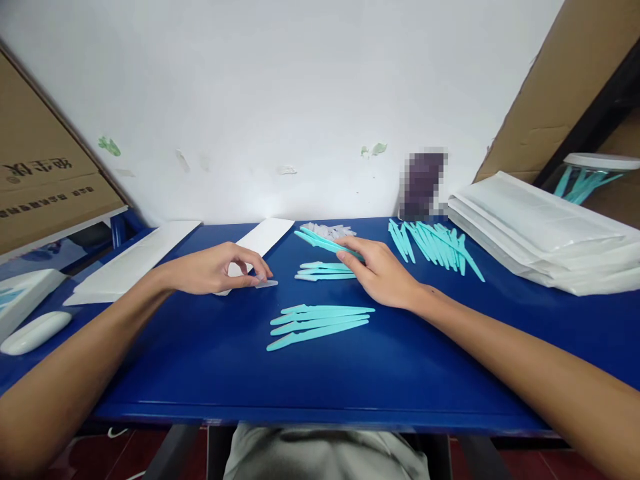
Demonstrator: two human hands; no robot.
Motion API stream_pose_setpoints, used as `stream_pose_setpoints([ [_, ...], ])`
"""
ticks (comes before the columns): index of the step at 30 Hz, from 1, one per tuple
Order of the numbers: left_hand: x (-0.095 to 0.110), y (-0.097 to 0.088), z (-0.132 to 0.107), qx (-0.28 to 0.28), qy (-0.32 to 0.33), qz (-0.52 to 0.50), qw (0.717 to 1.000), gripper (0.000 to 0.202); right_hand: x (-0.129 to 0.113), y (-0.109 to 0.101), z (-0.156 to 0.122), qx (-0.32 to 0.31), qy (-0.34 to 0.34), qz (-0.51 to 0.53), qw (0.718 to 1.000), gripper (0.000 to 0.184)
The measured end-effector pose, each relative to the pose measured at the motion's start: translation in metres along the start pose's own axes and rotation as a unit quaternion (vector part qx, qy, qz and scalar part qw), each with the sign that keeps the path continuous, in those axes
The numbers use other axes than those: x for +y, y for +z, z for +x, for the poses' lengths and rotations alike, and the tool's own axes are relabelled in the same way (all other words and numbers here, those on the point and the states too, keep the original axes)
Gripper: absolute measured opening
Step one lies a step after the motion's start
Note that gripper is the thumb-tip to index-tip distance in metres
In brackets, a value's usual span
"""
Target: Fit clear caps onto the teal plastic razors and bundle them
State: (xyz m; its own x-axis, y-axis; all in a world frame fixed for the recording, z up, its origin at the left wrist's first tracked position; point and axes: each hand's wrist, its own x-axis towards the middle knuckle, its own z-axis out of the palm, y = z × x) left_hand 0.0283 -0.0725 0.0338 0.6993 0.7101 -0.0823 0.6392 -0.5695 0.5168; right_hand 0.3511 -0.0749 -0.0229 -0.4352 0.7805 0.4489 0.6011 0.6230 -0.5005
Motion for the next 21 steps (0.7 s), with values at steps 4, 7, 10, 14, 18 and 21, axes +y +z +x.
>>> stream_pose_setpoints([
  [4, -0.004, 0.004, 0.002, -0.048, 0.003, -0.042, 0.998, 0.024, -0.001, 0.0, 0.0, -0.006, -0.005, -0.002, 1.0, 0.041],
  [7, -0.003, 0.01, 0.006, -0.045, 0.005, -0.079, 0.996, 0.021, -0.001, 0.0, 0.0, -0.007, -0.01, -0.004, 1.0, 0.041],
  [10, 0.003, 0.016, 0.01, -0.031, -0.017, -0.126, 0.991, 0.022, 0.0, 0.0, 0.0, -0.006, -0.007, -0.006, 1.0, 0.041],
  [14, 0.01, 0.018, 0.012, 0.017, -0.018, -0.124, 0.992, 0.028, -0.001, -0.001, 0.0, -0.015, -0.009, -0.008, 1.0, 0.04],
  [18, 0.008, 0.017, 0.011, 0.09, -0.022, -0.002, 0.996, 0.027, -0.001, -0.001, 0.0, -0.019, -0.019, -0.021, 0.999, 0.039],
  [21, 0.006, 0.019, 0.009, 0.092, -0.026, 0.053, 0.994, 0.026, -0.001, -0.001, 0.0, -0.023, -0.022, -0.04, 0.999, 0.04],
])
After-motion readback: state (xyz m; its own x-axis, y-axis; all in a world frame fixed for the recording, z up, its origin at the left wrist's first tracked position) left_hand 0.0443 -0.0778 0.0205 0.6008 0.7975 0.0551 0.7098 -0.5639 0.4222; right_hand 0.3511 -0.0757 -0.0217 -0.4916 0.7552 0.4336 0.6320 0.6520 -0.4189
